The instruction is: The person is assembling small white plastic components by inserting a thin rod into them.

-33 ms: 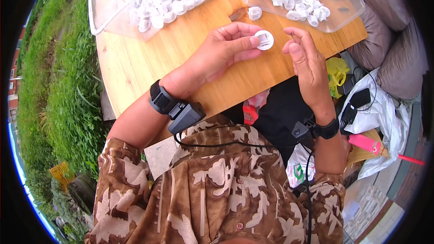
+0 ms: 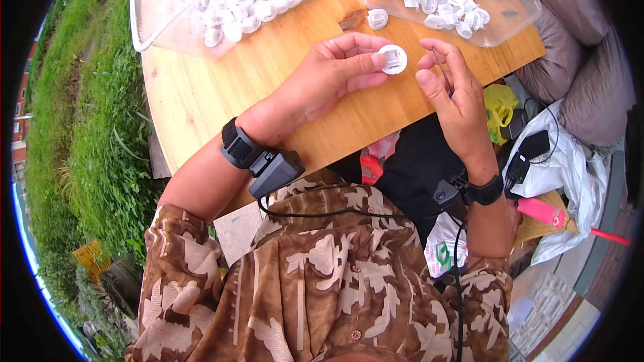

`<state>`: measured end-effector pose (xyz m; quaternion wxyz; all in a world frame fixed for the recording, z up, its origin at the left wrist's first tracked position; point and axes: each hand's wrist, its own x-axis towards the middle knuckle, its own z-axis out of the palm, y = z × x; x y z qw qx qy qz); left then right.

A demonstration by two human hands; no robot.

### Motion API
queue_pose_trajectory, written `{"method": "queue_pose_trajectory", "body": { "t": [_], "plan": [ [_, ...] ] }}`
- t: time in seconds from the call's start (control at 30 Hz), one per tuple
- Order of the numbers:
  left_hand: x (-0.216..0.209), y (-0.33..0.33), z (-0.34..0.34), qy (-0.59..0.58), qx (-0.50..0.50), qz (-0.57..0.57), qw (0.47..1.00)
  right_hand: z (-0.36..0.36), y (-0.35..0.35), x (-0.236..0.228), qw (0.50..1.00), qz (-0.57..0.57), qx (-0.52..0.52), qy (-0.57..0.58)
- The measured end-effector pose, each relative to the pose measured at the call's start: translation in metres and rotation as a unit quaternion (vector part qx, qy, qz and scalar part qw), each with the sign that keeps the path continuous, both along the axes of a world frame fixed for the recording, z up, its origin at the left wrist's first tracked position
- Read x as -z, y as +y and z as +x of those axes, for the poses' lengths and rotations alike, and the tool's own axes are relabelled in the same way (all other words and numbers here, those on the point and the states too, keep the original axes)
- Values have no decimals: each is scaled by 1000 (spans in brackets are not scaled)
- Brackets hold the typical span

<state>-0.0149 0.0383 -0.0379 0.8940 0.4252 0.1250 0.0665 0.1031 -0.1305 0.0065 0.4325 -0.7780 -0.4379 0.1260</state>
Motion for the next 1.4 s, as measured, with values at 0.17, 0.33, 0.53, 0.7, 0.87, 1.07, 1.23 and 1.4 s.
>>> {"method": "queue_pose_trajectory", "body": {
  "t": [0.17, 0.33, 0.53, 0.7, 0.87, 1.07, 1.23, 1.4],
  "plan": [
    [1, 0, 0, 4, 48, 47, 998, 0, 6, 14, 991, 11, -74, 111],
    [2, -9, 1, -30, 19, 93, 995, -6, 13, 31, 982, 89, -27, 166],
    [4, -12, -1, -55, 6, 44, 998, -16, 17, 27, 984, 87, -6, 152],
    [2, -5, 0, -34, -16, 58, 998, -3, 6, 3, 992, 33, -9, 124],
    [4, -1, -1, -29, 53, 108, 992, 9, 9, 20, 989, 29, -54, 134],
    [5, -5, -1, -27, 39, 112, 993, 6, 12, 22, 954, 35, -62, 291],
    [9, -4, -1, -35, -5, 46, 998, -5, 8, 4, 998, 61, -28, 15],
    [9, -2, 0, -20, -10, 19, 1000, -18, -7, -10, 997, -61, -16, 38]
  ]
}}
